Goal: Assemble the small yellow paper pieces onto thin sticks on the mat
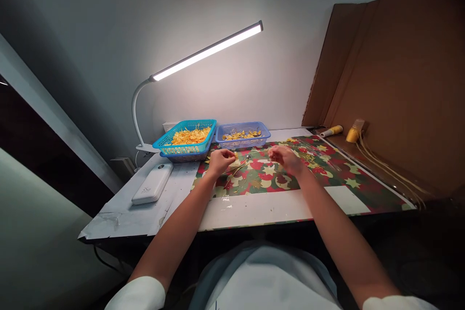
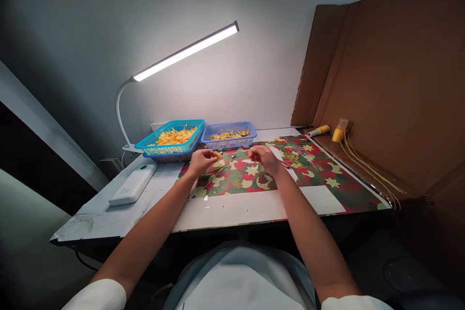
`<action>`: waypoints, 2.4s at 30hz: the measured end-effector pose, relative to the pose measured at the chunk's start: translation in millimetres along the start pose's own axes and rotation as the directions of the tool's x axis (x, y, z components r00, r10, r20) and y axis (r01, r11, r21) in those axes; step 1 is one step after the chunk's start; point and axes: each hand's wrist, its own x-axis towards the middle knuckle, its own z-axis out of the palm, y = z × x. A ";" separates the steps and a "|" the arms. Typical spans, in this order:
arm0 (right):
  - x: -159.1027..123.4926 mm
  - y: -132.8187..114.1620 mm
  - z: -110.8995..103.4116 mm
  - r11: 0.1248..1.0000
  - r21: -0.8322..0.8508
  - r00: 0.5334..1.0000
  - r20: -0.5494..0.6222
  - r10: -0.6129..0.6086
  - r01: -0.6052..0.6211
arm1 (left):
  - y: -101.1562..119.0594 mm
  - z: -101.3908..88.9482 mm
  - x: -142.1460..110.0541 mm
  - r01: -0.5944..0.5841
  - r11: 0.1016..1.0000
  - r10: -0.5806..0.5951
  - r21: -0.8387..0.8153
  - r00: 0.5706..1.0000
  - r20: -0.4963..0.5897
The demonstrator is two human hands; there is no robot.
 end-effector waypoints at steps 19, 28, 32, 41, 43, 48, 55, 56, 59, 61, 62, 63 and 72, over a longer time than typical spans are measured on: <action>1.2 4.2 -55.2 0.932 0.332 0.914 -0.405 0.002 0.145 | -13.0 -29.9 13.5 0.056 0.983 -0.016 0.173 0.975 -0.222; 3.4 7.2 -58.3 0.880 0.432 0.861 -0.506 0.055 0.198 | -12.1 -29.2 12.6 0.049 0.988 -0.015 0.149 0.976 -0.218; 1.4 2.6 -58.1 0.794 0.575 0.909 -0.411 0.072 0.197 | -11.7 -24.1 10.9 0.039 0.991 -0.016 0.127 0.985 -0.174; -1.9 -4.7 -43.3 0.840 0.505 0.941 -0.336 -0.022 0.200 | 7.9 8.0 -12.0 0.008 0.999 -0.004 -0.040 0.996 0.092; -0.5 -2.8 -30.2 0.908 0.379 0.943 -0.327 -0.051 0.181 | 13.4 21.2 -20.6 0.018 0.999 -0.009 -0.051 0.982 0.187; 2.7 9.4 5.8 0.993 0.074 0.973 -0.219 -0.072 0.090 | 17.6 40.0 -30.9 0.001 0.998 0.021 -0.068 0.945 0.326; 0.4 29.1 21.7 0.970 -0.228 0.988 -0.111 -0.105 0.077 | 9.3 36.7 -25.7 -0.017 0.987 0.065 -0.161 0.954 0.293; -1.8 28.8 23.2 0.957 -0.276 0.989 -0.091 -0.114 0.085 | 8.8 37.0 -25.4 0.004 0.981 0.054 -0.196 0.956 0.288; -10.2 22.4 30.0 0.922 -0.377 0.992 -0.054 -0.118 0.089 | 9.6 38.2 -25.9 0.119 0.940 -0.023 -0.319 0.956 0.291; -15.0 17.1 34.6 0.907 -0.413 0.992 -0.063 -0.112 0.077 | 11.7 38.0 -26.6 0.201 0.909 -0.088 -0.364 0.948 0.304; -16.5 15.2 36.3 0.901 -0.429 0.991 -0.077 -0.112 0.069 | 12.9 37.5 -26.9 0.232 0.896 -0.113 -0.378 0.944 0.311; -17.2 14.3 37.6 0.893 -0.446 0.988 -0.094 -0.119 0.065 | 14.2 37.0 -27.4 0.255 0.883 -0.131 -0.394 0.940 0.316; -12.4 22.4 40.8 0.890 -0.425 0.975 -0.066 -0.213 0.166 | 28.5 31.0 -31.4 0.401 0.803 -0.244 -0.441 0.897 0.370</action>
